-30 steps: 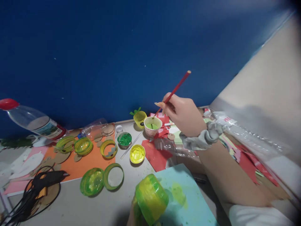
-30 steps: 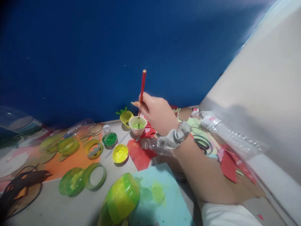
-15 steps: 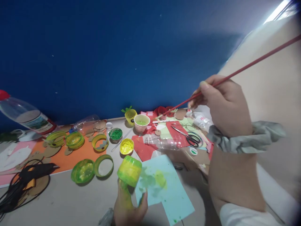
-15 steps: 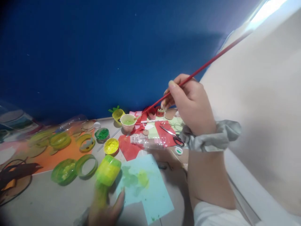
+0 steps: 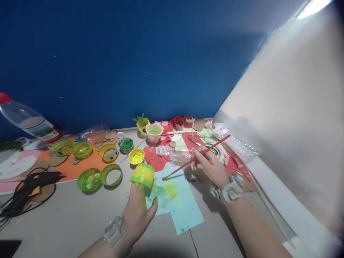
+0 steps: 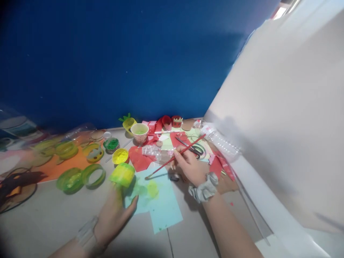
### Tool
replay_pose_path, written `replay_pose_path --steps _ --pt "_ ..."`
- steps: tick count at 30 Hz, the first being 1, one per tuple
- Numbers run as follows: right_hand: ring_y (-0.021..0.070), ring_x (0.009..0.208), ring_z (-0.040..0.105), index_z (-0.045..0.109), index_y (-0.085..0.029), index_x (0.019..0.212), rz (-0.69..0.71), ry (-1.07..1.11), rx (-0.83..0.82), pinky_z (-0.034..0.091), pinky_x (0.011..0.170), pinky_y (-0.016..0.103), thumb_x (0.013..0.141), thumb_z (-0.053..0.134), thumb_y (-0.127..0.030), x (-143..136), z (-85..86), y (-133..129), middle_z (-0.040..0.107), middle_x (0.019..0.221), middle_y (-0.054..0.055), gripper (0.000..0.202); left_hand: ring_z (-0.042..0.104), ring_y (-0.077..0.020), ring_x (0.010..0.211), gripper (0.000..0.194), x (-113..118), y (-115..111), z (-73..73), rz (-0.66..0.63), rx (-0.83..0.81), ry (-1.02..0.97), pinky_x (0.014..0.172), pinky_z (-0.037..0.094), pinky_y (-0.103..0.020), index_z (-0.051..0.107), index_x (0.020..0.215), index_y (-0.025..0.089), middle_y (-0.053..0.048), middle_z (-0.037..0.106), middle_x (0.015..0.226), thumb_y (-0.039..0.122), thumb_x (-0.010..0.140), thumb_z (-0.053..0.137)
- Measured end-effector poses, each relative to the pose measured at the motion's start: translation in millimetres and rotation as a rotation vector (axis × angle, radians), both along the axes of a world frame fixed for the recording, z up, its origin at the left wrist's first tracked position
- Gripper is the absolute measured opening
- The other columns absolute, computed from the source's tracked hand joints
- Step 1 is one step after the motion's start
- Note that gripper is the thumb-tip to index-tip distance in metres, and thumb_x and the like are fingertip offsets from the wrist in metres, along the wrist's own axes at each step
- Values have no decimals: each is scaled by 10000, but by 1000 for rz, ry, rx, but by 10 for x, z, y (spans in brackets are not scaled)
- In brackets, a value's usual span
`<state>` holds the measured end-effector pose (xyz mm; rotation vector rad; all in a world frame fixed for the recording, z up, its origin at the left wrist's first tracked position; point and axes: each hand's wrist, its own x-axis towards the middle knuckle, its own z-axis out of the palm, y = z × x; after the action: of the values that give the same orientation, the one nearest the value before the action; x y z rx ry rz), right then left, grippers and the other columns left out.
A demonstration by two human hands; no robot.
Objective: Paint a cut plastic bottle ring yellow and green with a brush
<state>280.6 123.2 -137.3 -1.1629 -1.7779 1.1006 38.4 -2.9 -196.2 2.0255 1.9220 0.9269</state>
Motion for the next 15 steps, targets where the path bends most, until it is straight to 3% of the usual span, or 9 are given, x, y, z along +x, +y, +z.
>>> replay_pose_path --steps 4,12,15 --pt "198 635 584 436 -203 779 -29 -133 41 448 675 309 1016 417 -465 11 26 -36 591 672 9 354 635 -340 1017 407 14 -3 -14 -1 29 57 809 562 -495 461 1203 102 -189 615 1056 316 868 550" --pt "181 539 525 428 -207 738 -93 -291 174 380 579 290 994 377 -357 -35 109 -234 523 588 -23 301 646 -322 961 408 54 -27 56 -69 134 81 786 573 -489 444 1192 108 -170 608 1013 336 875 562" --pt "193 592 516 417 -208 743 -108 -316 242 364 588 298 987 380 -368 -69 89 -307 498 624 -13 294 650 -307 936 401 49 -39 46 -94 142 64 752 581 -466 463 1185 118 -159 611 988 343 872 576"
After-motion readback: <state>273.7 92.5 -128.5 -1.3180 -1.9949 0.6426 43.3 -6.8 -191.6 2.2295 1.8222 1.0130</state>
